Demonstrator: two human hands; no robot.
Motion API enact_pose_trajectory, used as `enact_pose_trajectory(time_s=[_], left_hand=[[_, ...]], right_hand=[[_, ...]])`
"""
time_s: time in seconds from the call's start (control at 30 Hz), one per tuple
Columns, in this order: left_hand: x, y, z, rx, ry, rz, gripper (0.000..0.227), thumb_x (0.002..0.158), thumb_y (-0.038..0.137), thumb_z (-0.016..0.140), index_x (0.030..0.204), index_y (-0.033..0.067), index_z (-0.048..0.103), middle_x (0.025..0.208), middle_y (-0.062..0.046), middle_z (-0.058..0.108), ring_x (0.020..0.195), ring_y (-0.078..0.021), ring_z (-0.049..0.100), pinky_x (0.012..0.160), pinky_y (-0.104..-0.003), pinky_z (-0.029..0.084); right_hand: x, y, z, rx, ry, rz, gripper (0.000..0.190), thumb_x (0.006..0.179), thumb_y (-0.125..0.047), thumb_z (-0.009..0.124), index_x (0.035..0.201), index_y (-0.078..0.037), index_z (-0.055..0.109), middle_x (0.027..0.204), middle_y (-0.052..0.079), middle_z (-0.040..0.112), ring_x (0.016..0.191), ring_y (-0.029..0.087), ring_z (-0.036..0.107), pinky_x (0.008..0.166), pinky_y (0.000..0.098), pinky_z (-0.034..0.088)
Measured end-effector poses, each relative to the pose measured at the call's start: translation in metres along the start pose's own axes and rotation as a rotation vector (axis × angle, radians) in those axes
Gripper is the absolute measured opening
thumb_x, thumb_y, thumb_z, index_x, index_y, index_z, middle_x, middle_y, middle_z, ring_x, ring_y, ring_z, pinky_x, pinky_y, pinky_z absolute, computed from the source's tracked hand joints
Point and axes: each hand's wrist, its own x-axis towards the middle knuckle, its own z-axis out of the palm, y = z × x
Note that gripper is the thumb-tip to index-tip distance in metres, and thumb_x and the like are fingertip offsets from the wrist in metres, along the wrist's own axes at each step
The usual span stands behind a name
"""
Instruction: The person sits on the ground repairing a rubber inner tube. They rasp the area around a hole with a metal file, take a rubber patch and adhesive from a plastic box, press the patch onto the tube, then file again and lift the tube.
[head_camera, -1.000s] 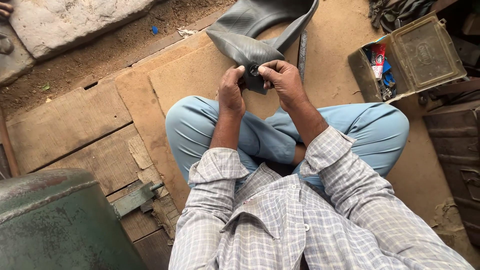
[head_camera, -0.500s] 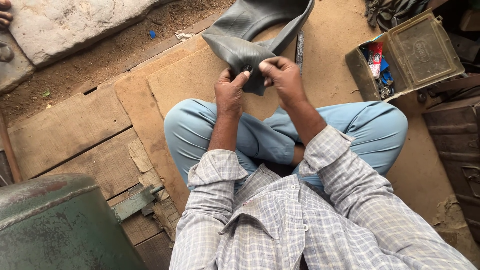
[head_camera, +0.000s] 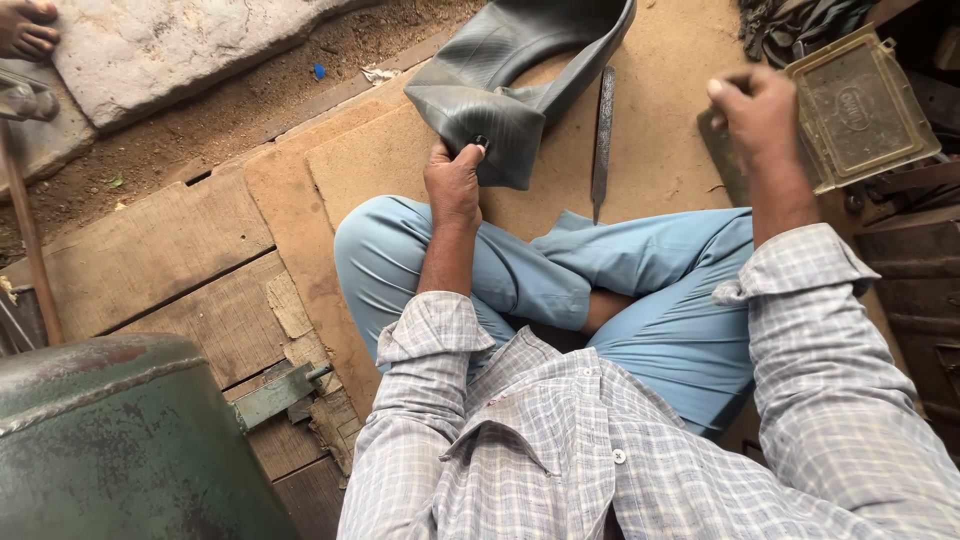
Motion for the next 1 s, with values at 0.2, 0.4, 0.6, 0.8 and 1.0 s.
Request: enact_pose_trajectory(time_s=[0.2, 0.4, 0.6, 0.8, 1.0], left_hand=[[0.002, -0.011, -0.004, -0.001, -0.083, 0.004, 0.029, 0.083, -0.003, 0.071, 0.111, -0.0042, 0.067, 0.102, -0.007, 0.070, 0.091, -0.0145, 0.066, 0.088, -0.028, 0.053], [-0.014, 0.004, 0.005, -0.026, -0.249, -0.045, 0.033, 0.083, -0.004, 0.070, 0.116, -0.0059, 0.066, 0.106, -0.009, 0.071, 0.096, -0.0164, 0.067, 0.093, -0.030, 0.054], [-0.017, 0.011, 0.007, -0.004, -0.163, -0.080, 0.034, 0.082, -0.004, 0.070, 0.116, -0.0052, 0.065, 0.105, -0.010, 0.071, 0.094, -0.0167, 0.068, 0.091, -0.031, 0.055], [-0.012, -0.001, 0.000, -0.020, -0.200, -0.048, 0.034, 0.083, -0.004, 0.070, 0.116, -0.0069, 0.065, 0.107, -0.010, 0.070, 0.095, -0.0168, 0.068, 0.092, -0.032, 0.055], [-0.010, -0.015, -0.001, 0.132, -0.217, -0.083, 0.032, 0.082, -0.003, 0.071, 0.113, -0.0069, 0.068, 0.104, -0.010, 0.073, 0.091, -0.0160, 0.069, 0.086, -0.029, 0.056]], right_hand=[[-0.005, 0.104, -0.014, -0.299, -0.015, 0.300, 0.018, 0.094, -0.010, 0.076, 0.103, 0.005, 0.072, 0.085, 0.011, 0.072, 0.061, 0.012, 0.064, 0.052, 0.0280, 0.049], [-0.026, 0.039, 0.020, -0.391, -0.093, 0.197, 0.019, 0.096, -0.020, 0.071, 0.106, -0.005, 0.074, 0.086, 0.007, 0.075, 0.063, 0.012, 0.067, 0.058, 0.0281, 0.054], [-0.027, 0.050, 0.019, -0.549, -0.161, 0.178, 0.021, 0.097, -0.024, 0.072, 0.106, -0.006, 0.076, 0.090, 0.011, 0.076, 0.069, 0.016, 0.070, 0.068, 0.0338, 0.058], [-0.044, 0.031, 0.044, -0.712, -0.129, -0.363, 0.019, 0.097, -0.020, 0.074, 0.114, -0.011, 0.076, 0.104, 0.010, 0.075, 0.086, 0.022, 0.072, 0.080, 0.0378, 0.056], [-0.117, -0.034, 0.132, -0.617, -0.168, -0.857, 0.044, 0.089, -0.015, 0.075, 0.131, -0.009, 0.066, 0.124, 0.012, 0.066, 0.110, 0.031, 0.065, 0.094, 0.0423, 0.053]])
